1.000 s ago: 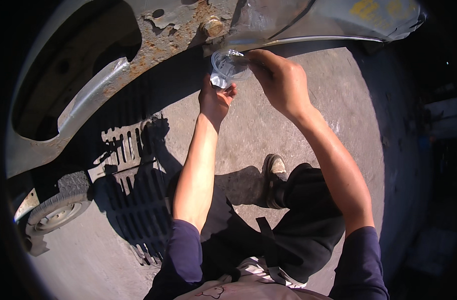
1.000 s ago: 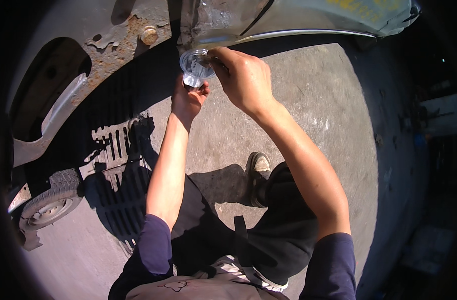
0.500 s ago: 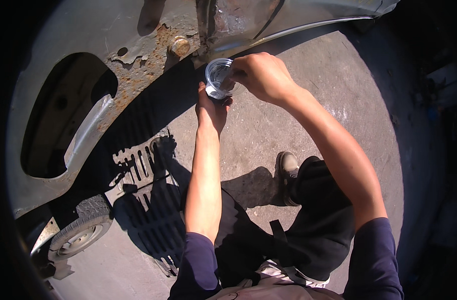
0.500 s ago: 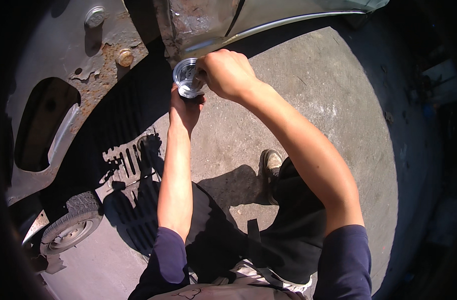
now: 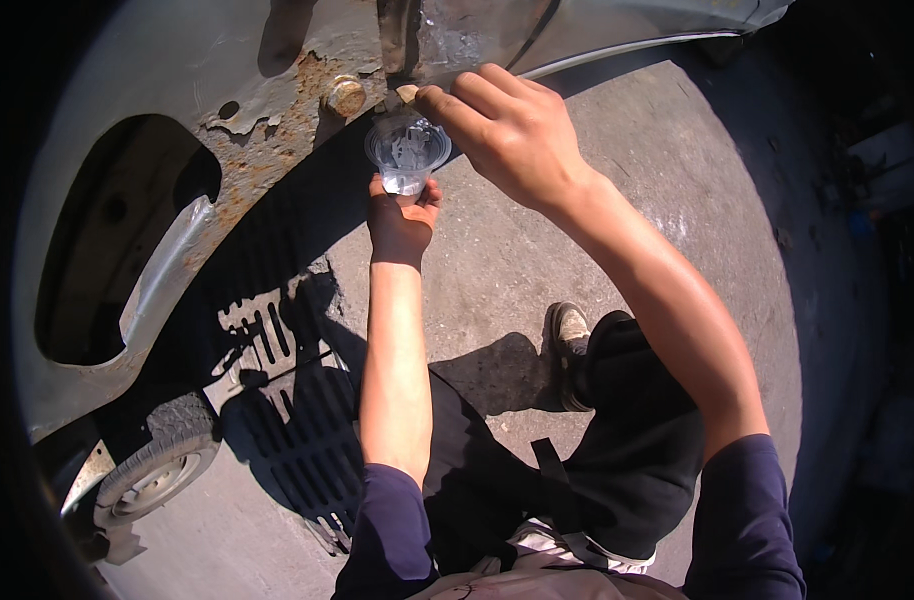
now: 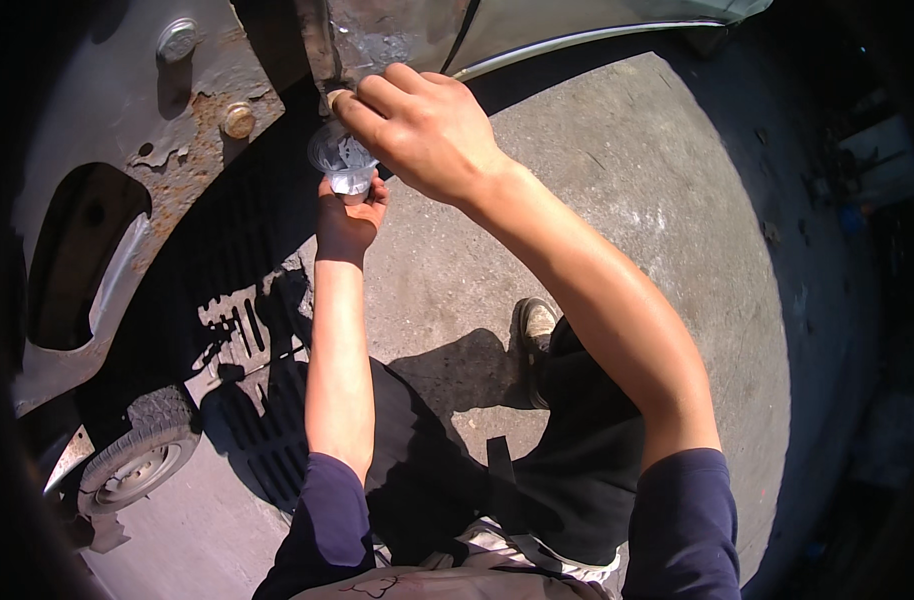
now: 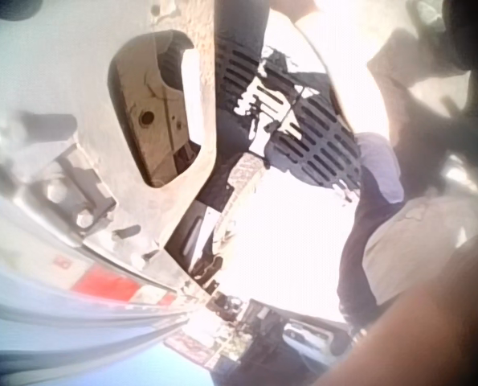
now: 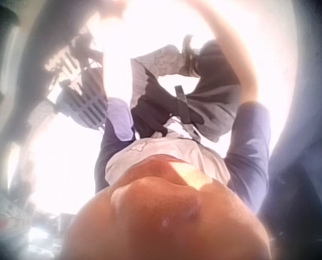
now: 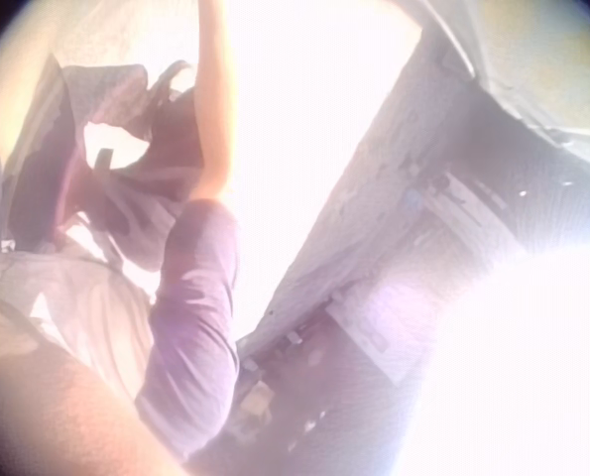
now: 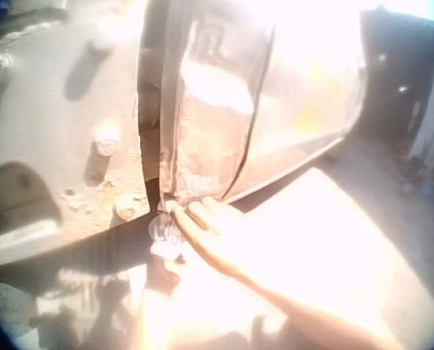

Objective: The person applies a white paste to a damaged area on a vehicle's rear bumper using a small wooden stick. They repeatedly dip the stick into a plastic cup and spread the paste over the rusted and dented surface.

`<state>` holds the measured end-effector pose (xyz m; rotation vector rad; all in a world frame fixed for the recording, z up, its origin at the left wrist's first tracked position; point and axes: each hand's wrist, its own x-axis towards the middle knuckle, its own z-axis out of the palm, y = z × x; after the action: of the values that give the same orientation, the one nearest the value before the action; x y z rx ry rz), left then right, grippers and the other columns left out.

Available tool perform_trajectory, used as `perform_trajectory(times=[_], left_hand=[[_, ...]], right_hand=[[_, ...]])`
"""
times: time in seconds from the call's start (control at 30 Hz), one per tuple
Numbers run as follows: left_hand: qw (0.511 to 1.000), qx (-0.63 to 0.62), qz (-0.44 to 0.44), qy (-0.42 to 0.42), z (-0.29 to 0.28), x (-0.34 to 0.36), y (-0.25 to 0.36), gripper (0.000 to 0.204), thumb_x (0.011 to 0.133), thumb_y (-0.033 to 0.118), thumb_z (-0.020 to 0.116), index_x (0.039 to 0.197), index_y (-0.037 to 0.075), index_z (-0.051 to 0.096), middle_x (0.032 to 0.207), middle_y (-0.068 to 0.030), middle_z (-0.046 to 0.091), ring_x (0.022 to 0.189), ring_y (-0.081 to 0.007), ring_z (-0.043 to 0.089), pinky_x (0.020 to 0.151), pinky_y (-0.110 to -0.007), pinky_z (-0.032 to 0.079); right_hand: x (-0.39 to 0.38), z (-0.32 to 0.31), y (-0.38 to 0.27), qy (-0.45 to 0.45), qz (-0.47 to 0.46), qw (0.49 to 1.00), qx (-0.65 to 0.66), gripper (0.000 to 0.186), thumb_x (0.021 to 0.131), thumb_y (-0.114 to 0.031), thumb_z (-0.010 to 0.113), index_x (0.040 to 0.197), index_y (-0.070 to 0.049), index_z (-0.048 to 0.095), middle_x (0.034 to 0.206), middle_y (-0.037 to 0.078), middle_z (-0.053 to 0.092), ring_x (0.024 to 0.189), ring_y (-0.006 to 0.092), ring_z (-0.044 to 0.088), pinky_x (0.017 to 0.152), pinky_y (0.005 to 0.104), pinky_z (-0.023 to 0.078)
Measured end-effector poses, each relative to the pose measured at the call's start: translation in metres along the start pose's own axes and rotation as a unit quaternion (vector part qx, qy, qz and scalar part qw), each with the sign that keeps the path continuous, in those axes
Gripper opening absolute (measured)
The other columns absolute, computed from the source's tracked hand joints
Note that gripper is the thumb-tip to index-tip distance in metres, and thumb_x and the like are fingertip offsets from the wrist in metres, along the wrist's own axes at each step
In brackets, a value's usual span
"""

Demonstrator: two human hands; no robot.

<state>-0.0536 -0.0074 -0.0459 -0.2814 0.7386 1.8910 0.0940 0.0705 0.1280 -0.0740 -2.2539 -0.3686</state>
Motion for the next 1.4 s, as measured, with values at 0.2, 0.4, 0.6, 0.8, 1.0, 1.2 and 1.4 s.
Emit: perform_trajectory(times=[0.2, 0.4, 0.6, 0.8, 1.0, 1.2, 1.4], left_hand=[[0.999, -0.046, -0.027, 0.006, 0.003, -0.005, 0.005, 0.047, 0.105, 0.047, 0.044, 0.118, 0.007, 0.063, 0.103, -0.0133, 0.064, 0.086, -0.0261, 0.059, 0.078, -0.037, 0.050], [0.999, -0.023, 0.037, -0.016, 0.005, -0.013, 0.000, 0.045, 0.103, 0.049, 0.048, 0.120, 0.010, 0.064, 0.107, -0.0097, 0.064, 0.087, -0.0224, 0.059, 0.081, -0.036, 0.050], [0.999, -0.012, 0.016, -0.038, -0.007, -0.005, 0.002, 0.046, 0.103, 0.050, 0.048, 0.123, 0.011, 0.063, 0.110, -0.0104, 0.064, 0.088, -0.0231, 0.060, 0.080, -0.036, 0.051], [1.000, -0.004, -0.009, 0.014, -0.008, 0.002, 0.006, 0.045, 0.105, 0.041, 0.043, 0.121, 0.002, 0.061, 0.104, -0.0150, 0.065, 0.086, -0.0259, 0.060, 0.077, -0.038, 0.051], [0.999, -0.033, -0.022, 0.005, -0.008, -0.002, 0.010, 0.045, 0.103, 0.045, 0.047, 0.118, 0.006, 0.065, 0.103, -0.0129, 0.068, 0.088, -0.0255, 0.061, 0.077, -0.038, 0.051], [0.999, -0.032, 0.014, 0.000, 0.000, -0.015, 0.008, 0.044, 0.103, 0.048, 0.049, 0.127, 0.015, 0.066, 0.121, -0.0032, 0.068, 0.104, -0.0196, 0.061, 0.089, -0.038, 0.049], [0.983, 0.053, 0.034, -0.174, -0.011, -0.020, 0.010, 0.049, 0.107, 0.038, 0.043, 0.152, 0.018, 0.049, 0.148, -0.0016, 0.057, 0.140, -0.0190, 0.052, 0.115, -0.040, 0.042]], right_hand=[[-0.011, 0.004, -0.002, 0.033, -0.045, 0.998, -0.015, 0.034, 0.076, -0.020, 0.068, 0.109, -0.008, 0.070, 0.085, -0.001, 0.056, 0.081, 0.0155, 0.060, 0.066, 0.0289, 0.050], [-0.029, 0.019, -0.013, -0.027, -0.062, 0.998, -0.005, 0.033, 0.076, -0.018, 0.069, 0.107, -0.006, 0.070, 0.086, 0.000, 0.057, 0.081, 0.0169, 0.060, 0.066, 0.0301, 0.049], [-0.029, 0.025, -0.015, -0.027, -0.010, 0.999, 0.015, 0.028, 0.079, -0.018, 0.069, 0.106, -0.009, 0.069, 0.088, 0.000, 0.060, 0.086, 0.0178, 0.063, 0.070, 0.0315, 0.051], [-0.009, 0.017, -0.005, 0.049, -0.012, 0.999, -0.020, 0.028, 0.081, -0.018, 0.069, 0.108, -0.009, 0.069, 0.082, -0.002, 0.058, 0.081, 0.0159, 0.063, 0.068, 0.0301, 0.052], [0.008, 0.001, -0.007, 0.126, -0.047, 0.990, -0.032, 0.030, 0.080, -0.014, 0.077, 0.109, -0.008, 0.073, 0.078, 0.000, 0.057, 0.069, 0.0149, 0.059, 0.056, 0.0300, 0.047], [0.010, 0.014, -0.028, 0.148, -0.013, 0.986, -0.072, 0.018, 0.074, -0.017, 0.070, 0.091, -0.012, 0.066, 0.078, -0.004, 0.054, 0.073, 0.0125, 0.058, 0.060, 0.0279, 0.043], [-0.013, 0.029, -0.048, 0.112, 0.066, 0.991, -0.029, 0.019, 0.073, -0.018, 0.069, 0.091, -0.011, 0.066, 0.079, -0.003, 0.055, 0.074, 0.0139, 0.057, 0.062, 0.0290, 0.042]])
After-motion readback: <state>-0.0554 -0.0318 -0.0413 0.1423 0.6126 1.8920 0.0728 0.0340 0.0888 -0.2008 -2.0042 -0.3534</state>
